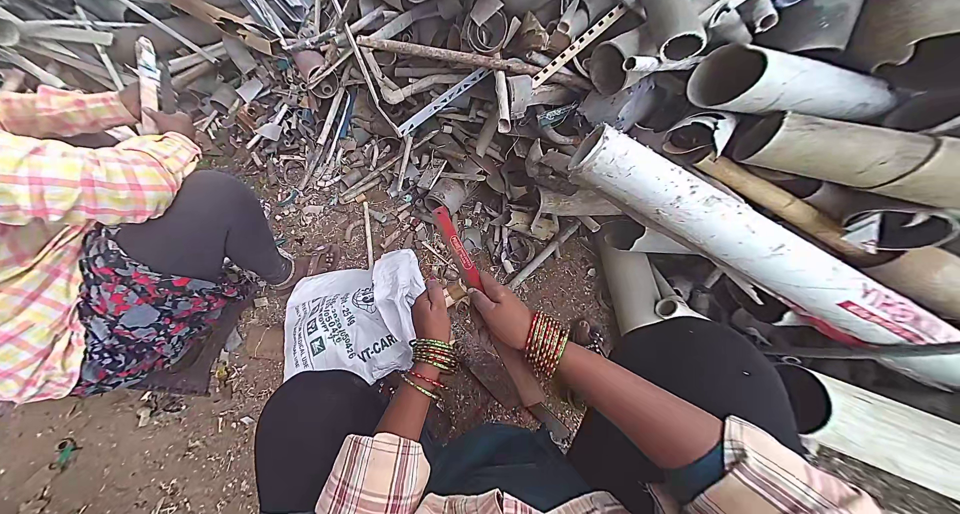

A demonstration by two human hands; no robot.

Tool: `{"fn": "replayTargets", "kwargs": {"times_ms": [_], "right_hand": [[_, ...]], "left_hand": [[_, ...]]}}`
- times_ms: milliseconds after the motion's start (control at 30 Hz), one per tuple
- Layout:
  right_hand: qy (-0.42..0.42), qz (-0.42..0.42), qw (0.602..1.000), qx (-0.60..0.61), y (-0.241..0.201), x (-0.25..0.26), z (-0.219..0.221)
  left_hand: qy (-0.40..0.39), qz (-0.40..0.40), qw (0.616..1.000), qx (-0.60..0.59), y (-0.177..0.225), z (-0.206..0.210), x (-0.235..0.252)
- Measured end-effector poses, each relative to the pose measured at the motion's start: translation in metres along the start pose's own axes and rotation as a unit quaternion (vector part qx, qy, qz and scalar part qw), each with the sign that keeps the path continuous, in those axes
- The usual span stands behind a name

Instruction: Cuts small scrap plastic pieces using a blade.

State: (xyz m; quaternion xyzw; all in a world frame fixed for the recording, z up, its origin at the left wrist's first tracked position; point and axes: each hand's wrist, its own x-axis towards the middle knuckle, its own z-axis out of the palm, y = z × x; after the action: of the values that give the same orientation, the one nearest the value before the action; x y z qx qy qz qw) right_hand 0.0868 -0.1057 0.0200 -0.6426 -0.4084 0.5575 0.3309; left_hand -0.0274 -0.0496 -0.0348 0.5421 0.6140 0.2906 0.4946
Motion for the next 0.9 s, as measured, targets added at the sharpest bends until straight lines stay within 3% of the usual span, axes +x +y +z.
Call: {"fn": "replayTargets", "kwargs": {"times_ms": [100, 200, 300, 433, 567, 667, 733, 833, 900], "right_hand": [[0.037, -0.05, 0.998, 0.009, -0.007, -0.002, -0.006], [0.096, -0.084, 0.992, 0.021, -0.004, -0.001, -0.012], [0.113, -0.093, 0.988, 0.053, -0.002, -0.001, -0.019], [0.076, -0.078, 0.988, 0.114, -0.002, -0.002, -0.021], [0.066, -0.078, 0.989, 0.108, 0.0, -0.002, -0.019], [0.086, -0.092, 0.984, 0.126, 0.002, -0.002, -0.018], [0.112, -0.107, 0.979, 0.133, 0.004, -0.001, -0.02], [0.133, -0.111, 0.979, 0.108, 0.006, -0.001, -0.024], [0.139, -0.111, 0.98, 0.088, 0.007, -0.001, -0.024]], "left_hand": [[-0.008, 0.004, 0.99, -0.144, 0.01, 0.001, -0.002], [-0.036, 0.029, 0.978, -0.203, 0.011, 0.0, -0.006], [-0.044, 0.028, 0.971, -0.232, 0.012, -0.001, -0.011], [-0.052, 0.003, 0.969, -0.24, 0.01, -0.003, -0.012], [-0.057, -0.003, 0.972, -0.227, 0.01, -0.001, -0.014], [-0.051, 0.029, 0.985, -0.165, 0.008, 0.0, -0.015], [-0.059, 0.126, 0.989, -0.058, 0.0, -0.005, -0.011], [-0.141, 0.273, 0.948, 0.084, -0.003, -0.018, -0.004], [-0.178, 0.279, 0.933, 0.139, 0.0, -0.02, -0.004]]}}
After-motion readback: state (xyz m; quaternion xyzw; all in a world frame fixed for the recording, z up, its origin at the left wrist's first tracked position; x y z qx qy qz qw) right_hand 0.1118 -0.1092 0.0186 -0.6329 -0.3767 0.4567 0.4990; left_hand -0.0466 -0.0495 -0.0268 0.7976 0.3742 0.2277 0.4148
